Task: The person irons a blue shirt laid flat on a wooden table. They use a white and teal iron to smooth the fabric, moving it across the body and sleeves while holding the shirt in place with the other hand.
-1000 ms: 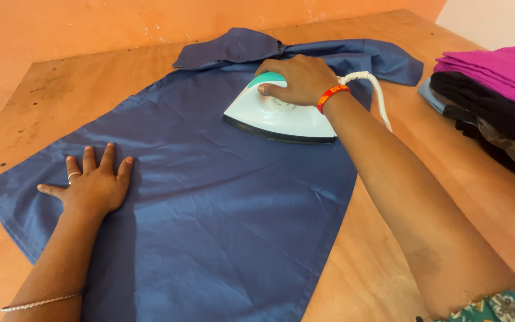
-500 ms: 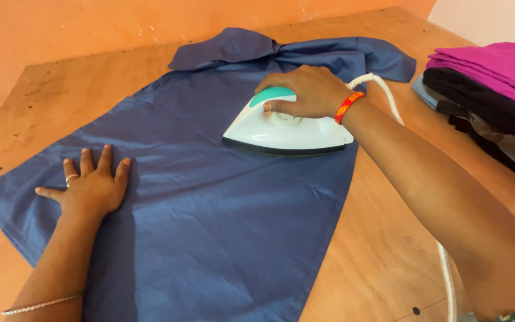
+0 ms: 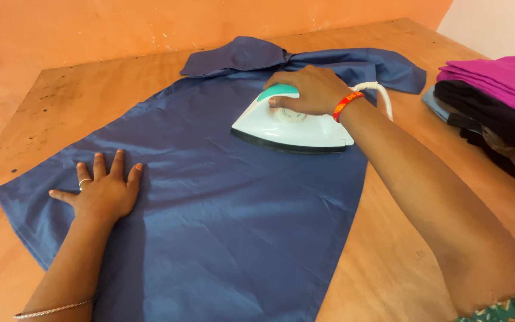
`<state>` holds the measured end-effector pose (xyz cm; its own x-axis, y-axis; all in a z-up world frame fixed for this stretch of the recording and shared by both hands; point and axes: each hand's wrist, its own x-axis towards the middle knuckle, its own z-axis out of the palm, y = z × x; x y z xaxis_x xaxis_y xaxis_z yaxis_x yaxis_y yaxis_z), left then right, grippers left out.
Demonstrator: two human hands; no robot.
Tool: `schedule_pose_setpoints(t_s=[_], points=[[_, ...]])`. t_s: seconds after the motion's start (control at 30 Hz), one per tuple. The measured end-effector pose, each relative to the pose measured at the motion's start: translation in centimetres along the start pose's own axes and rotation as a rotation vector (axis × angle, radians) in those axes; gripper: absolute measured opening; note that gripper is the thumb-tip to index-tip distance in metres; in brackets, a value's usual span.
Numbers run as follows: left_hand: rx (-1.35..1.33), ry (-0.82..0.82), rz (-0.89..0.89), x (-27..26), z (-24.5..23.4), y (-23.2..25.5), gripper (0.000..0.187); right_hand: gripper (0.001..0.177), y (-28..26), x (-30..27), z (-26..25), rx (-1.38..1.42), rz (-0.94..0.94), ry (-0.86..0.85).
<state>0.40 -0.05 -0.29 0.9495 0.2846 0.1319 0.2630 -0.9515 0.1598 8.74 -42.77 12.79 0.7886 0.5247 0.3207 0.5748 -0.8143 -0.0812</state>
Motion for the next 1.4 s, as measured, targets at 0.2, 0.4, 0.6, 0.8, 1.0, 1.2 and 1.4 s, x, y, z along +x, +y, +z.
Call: schedule_pose_setpoints(t_s=[0.2,0.4,0.6,0.8,1.0,1.2,1.4], points=[[0.009,0.004,0.002,0.1,-0.1,0.3,0.074,0.039,1.6,1.9,0.8,-0.031,0.064,0.037],[0.002,0.003,0.010,0.1,0.0,0.0,0.074,0.040,1.3,0.9,0.7,-0.034,0.042,0.044],[0.007,-0.001,0.001,0.3,0.1,-0.1,0.075,0.039,-1.0,-3.0,-1.1,-0.025,-0.026,0.001],[0.012,0.022,0.003,0.6,0.5,-0.3,0.075,0.036,-3.2,-6.3,-2.4,0.056,-0.165,0.013],[0.030,0.012,-0.002,0.9,0.8,-0.6,0.074,0.037,-3.3,-5.1,-2.1,0.067,-0.162,-0.014],[0.029,0.017,-0.008,0.8,0.7,-0.4,0.075,0.036,-1.6,-0.3,-0.2,0.061,-0.185,0.037],[0.035,0.006,-0.012,0.4,0.5,-0.1,0.075,0.037,-1.0,5.8,2.8,-0.060,-0.004,0.067]])
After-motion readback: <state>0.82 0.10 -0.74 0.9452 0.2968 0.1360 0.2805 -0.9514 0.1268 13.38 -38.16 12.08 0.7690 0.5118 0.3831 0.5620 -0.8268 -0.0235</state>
